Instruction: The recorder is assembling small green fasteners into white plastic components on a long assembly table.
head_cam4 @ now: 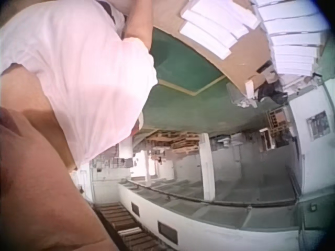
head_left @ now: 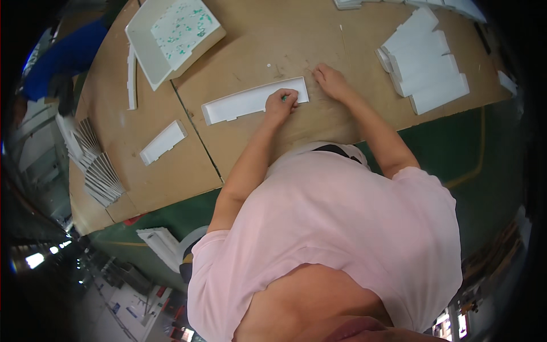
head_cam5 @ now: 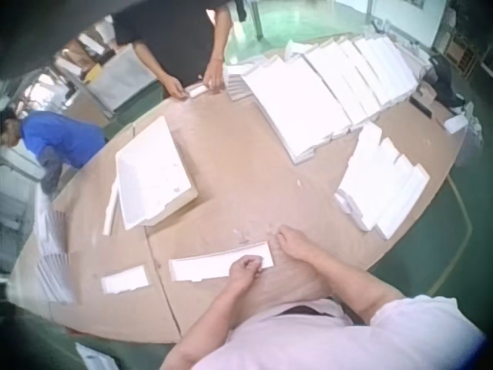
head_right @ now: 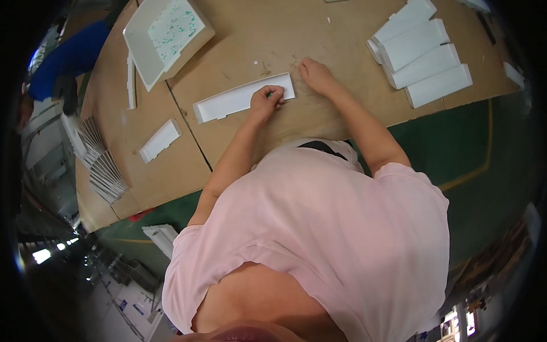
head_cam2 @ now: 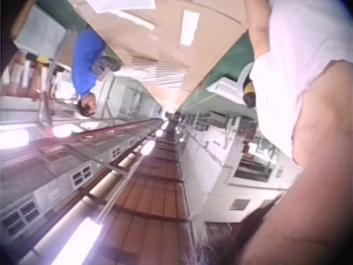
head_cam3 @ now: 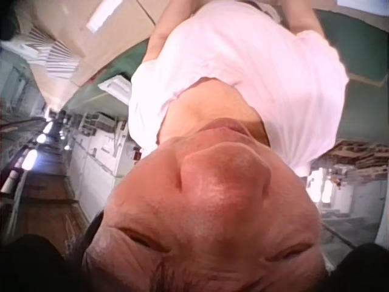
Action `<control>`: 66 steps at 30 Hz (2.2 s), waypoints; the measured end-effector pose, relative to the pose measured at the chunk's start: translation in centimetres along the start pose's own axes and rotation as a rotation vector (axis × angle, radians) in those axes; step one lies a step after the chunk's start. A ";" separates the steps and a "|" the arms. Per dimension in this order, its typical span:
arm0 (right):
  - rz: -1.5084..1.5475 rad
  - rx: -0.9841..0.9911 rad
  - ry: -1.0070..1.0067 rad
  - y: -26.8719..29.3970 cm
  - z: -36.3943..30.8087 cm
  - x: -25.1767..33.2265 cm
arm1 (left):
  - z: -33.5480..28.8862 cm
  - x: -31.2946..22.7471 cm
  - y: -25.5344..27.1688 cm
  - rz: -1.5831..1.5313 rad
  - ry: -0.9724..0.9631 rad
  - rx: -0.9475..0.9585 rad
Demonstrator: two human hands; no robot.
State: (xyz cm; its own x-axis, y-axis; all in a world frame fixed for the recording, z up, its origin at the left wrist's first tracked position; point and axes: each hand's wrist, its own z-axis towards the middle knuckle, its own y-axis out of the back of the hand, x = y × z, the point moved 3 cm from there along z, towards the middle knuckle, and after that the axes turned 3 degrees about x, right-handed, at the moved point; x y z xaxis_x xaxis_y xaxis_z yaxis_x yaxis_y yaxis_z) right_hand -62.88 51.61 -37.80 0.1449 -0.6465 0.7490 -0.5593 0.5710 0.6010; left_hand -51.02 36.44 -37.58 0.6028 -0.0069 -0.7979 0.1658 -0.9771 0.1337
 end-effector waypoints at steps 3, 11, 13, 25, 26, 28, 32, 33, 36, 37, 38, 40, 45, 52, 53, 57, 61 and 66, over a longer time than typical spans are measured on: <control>-0.109 0.075 0.272 -0.8 -3.2 -1.1 | 0.2 -0.1 -1.3 -0.051 0.019 -0.007; 0.081 0.040 0.201 -0.3 -4.9 -0.1 | 0.4 -1.3 -2.6 -0.069 0.095 0.019; 0.067 0.044 0.253 0.0 -4.9 0.1 | 0.5 -0.8 -2.4 -0.139 0.090 0.023; -0.127 0.288 0.345 -0.7 -4.1 0.3 | 1.5 1.3 -2.5 0.142 -0.081 0.027; -0.071 0.350 0.313 -0.6 -4.2 1.2 | 1.7 1.6 -2.3 0.200 -0.092 0.033; -0.159 0.257 0.331 -0.8 -4.0 0.7 | 1.6 0.9 -2.9 0.202 -0.088 0.059; -0.049 0.457 0.336 0.0 -2.3 0.3 | 0.8 1.0 -2.6 -0.130 -0.074 0.062; 0.007 0.537 0.274 0.6 -2.1 -0.4 | 0.4 0.9 -2.4 -0.142 -0.097 0.041; 0.007 0.379 0.057 1.0 -1.5 0.1 | 0.3 1.1 -1.9 -0.160 -0.132 0.062; -0.015 0.298 0.023 0.7 -1.4 0.8 | 0.7 0.7 -2.1 -0.092 -0.134 0.068; 0.021 0.283 -0.050 -0.6 -1.3 1.6 | 0.6 -0.1 -2.2 0.005 -0.185 0.037; -0.074 0.277 -0.055 -2.9 -1.4 2.4 | -1.2 0.0 -1.0 0.072 -0.187 -0.012; -0.300 0.283 0.199 -4.6 -2.5 5.4 | -7.1 5.5 4.1 -0.390 -0.162 -0.018; -0.312 0.387 0.303 -13.0 -1.2 13.7 | -14.2 10.8 8.9 -0.766 -0.031 -0.094; -0.349 0.466 0.211 -14.5 -0.1 14.4 | -14.1 10.0 8.8 -0.766 0.017 -0.099; -0.554 0.538 0.988 -21.4 0.5 19.1 | -13.9 10.5 8.4 -0.876 0.019 -0.067; -0.293 0.666 0.565 -19.4 1.4 20.4 | -13.9 11.8 9.1 -0.983 0.018 -0.195; 0.017 0.124 0.063 -0.6 10.7 15.6 | -12.3 11.5 9.1 -0.997 0.078 -0.159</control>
State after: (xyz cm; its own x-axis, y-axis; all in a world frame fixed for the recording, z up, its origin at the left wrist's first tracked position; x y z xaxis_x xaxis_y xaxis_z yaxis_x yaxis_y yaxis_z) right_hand -69.01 35.76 -29.52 0.1831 -0.6022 0.7771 -0.6578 0.5124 0.5521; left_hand -32.97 30.12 -38.36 0.1813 0.8164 -0.5483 0.7202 -0.4899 -0.4913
